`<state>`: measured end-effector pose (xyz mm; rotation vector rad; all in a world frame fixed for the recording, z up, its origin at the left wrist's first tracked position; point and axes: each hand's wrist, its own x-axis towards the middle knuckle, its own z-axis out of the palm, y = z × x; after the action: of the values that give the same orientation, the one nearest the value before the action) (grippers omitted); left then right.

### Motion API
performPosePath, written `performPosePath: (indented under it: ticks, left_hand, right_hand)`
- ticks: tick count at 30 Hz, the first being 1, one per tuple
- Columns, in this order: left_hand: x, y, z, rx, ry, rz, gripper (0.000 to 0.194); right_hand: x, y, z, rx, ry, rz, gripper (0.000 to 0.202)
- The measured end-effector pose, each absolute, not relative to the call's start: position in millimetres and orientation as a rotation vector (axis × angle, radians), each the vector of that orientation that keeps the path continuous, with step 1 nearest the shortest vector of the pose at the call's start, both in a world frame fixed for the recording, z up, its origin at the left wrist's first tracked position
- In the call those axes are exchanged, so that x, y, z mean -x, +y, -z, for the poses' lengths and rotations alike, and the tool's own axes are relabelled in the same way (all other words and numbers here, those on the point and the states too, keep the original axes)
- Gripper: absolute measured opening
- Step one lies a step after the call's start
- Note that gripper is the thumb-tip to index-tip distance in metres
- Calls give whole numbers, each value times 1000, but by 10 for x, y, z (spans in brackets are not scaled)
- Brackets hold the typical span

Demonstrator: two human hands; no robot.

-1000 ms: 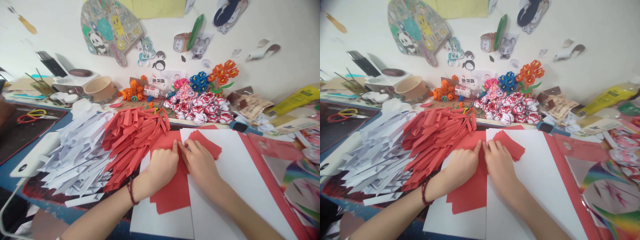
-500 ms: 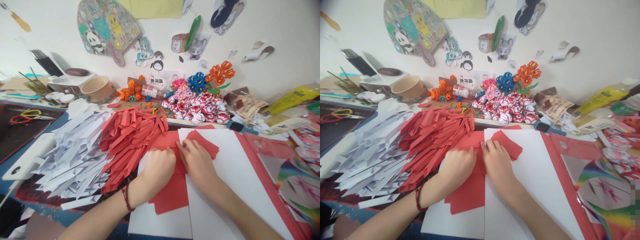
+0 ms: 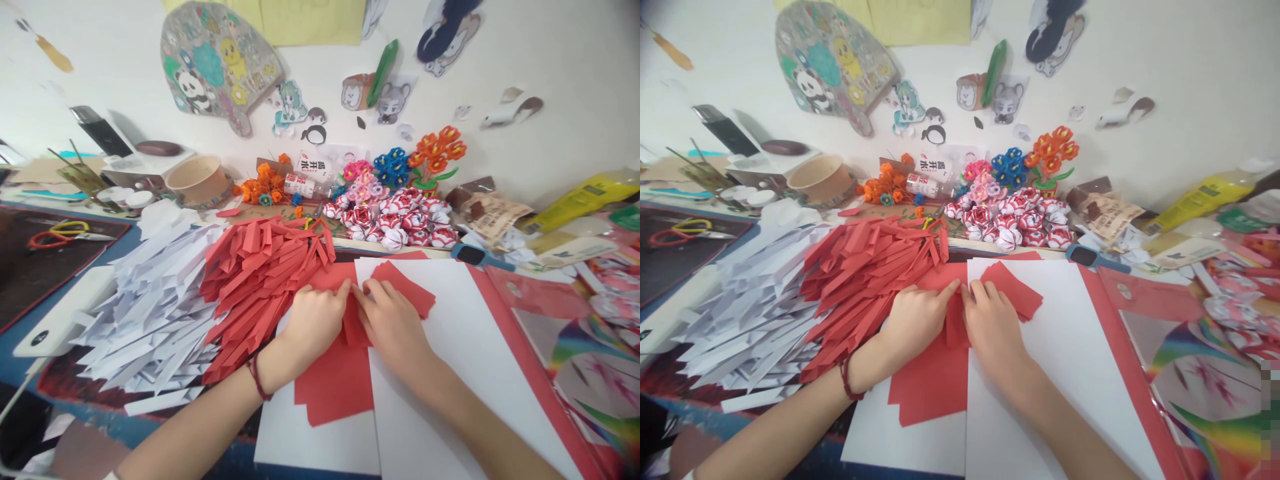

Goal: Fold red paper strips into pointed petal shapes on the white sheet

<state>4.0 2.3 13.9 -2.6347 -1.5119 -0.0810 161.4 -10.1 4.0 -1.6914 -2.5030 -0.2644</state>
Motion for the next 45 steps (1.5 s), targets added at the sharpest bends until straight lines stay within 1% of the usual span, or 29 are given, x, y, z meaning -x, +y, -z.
performPosePath:
  ticks: [4,13,19,25,34,41,45]
  left_hand:
    - [-38,28,-144,2672,-1494,37,54]
    - [-26,7,-154,2653,-1384,-42,52]
    - [-75,-54,-155,2606,-1356,-155,57]
    - [-96,-74,-167,2629,-1379,-181,61]
    - [-74,-73,-206,2653,-1419,-158,63]
    - [-103,-69,-235,2683,-1464,-128,57]
    - [-89,-35,-186,2607,-1583,9,52]
  right_hand:
    - [-1619,-95,-35,1681,-2508,266,31]
    - [-1612,-97,-14,1678,-2494,271,32]
    - [-1607,-107,-27,1673,-2487,255,30]
    - [-1614,-149,-94,1741,-2481,224,28]
    - [-1605,-195,-108,1744,-2546,241,22]
    - [-1598,-220,-89,1763,-2508,266,22]
    - [-1598,-207,-88,1787,-2468,223,21]
